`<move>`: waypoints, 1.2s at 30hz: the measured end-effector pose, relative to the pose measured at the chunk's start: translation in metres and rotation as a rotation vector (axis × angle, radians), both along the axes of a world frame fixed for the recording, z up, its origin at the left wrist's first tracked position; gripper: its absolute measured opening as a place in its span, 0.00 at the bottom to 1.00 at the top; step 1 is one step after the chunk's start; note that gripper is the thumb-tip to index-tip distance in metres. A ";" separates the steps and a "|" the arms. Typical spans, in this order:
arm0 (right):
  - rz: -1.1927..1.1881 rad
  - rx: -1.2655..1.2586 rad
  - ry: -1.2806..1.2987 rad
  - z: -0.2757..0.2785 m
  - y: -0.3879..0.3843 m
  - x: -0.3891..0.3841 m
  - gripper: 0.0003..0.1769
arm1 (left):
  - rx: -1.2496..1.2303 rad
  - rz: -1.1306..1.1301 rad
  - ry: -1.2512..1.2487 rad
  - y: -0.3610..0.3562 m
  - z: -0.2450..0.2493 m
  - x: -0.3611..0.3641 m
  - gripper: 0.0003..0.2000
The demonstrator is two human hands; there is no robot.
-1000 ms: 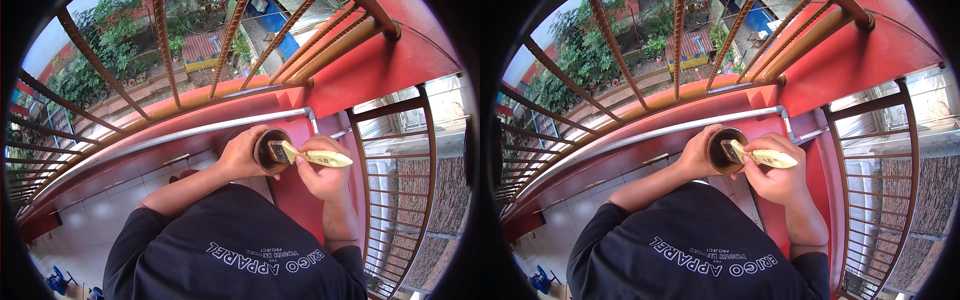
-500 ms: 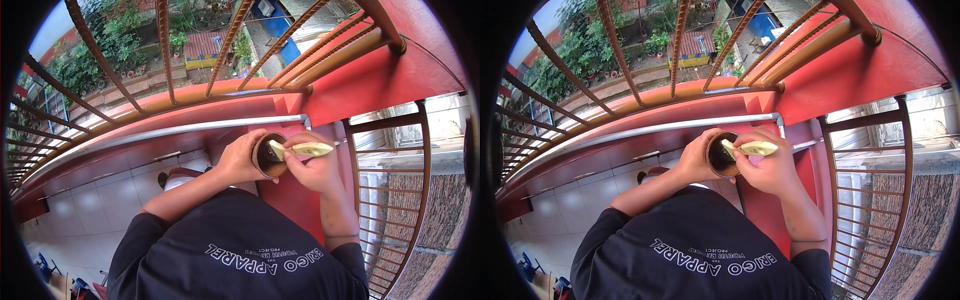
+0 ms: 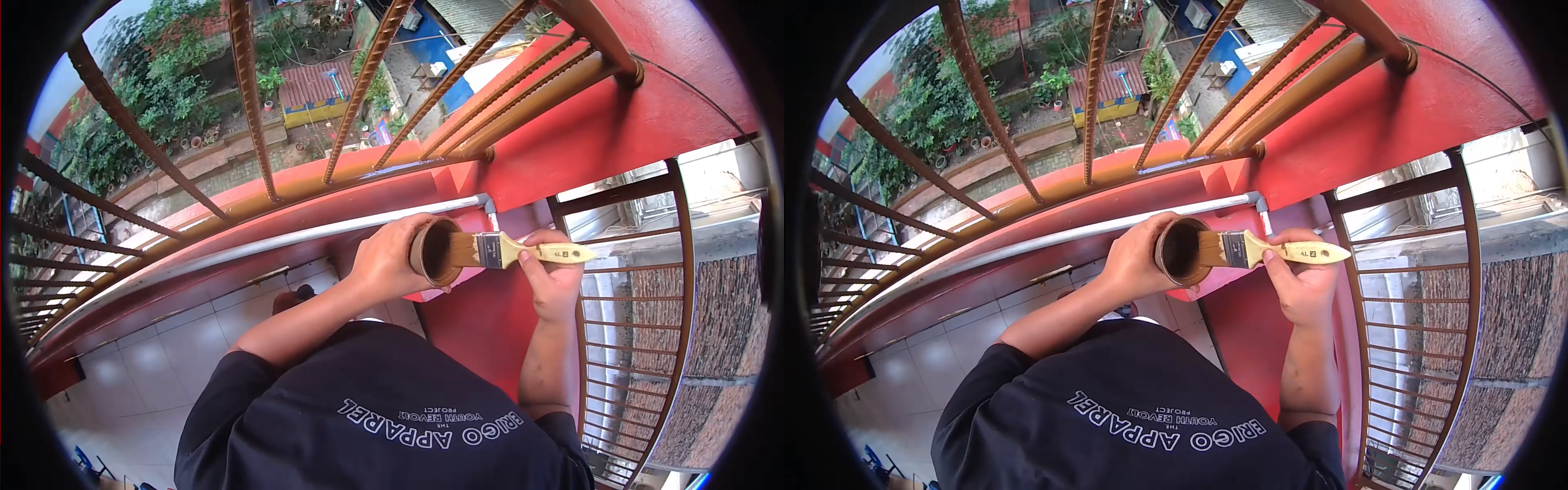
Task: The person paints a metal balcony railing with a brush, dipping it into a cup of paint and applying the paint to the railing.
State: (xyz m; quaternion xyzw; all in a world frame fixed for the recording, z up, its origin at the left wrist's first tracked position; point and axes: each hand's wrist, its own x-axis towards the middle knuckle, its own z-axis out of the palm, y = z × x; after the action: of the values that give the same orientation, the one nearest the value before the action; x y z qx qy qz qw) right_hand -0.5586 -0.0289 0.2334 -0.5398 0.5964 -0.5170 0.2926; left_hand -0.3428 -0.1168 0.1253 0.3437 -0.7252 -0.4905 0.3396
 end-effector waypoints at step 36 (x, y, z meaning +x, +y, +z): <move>-0.287 -0.729 -0.215 0.263 -0.145 -0.114 0.09 | -0.183 -0.319 0.075 0.000 -0.175 -0.134 0.43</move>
State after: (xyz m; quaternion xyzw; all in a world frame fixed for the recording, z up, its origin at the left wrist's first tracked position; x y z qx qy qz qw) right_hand -0.6727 -0.1743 0.4962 -0.4623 0.4097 -0.7835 0.0675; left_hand -0.4767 -0.1169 -0.0495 0.1736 -0.7988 -0.4827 0.3143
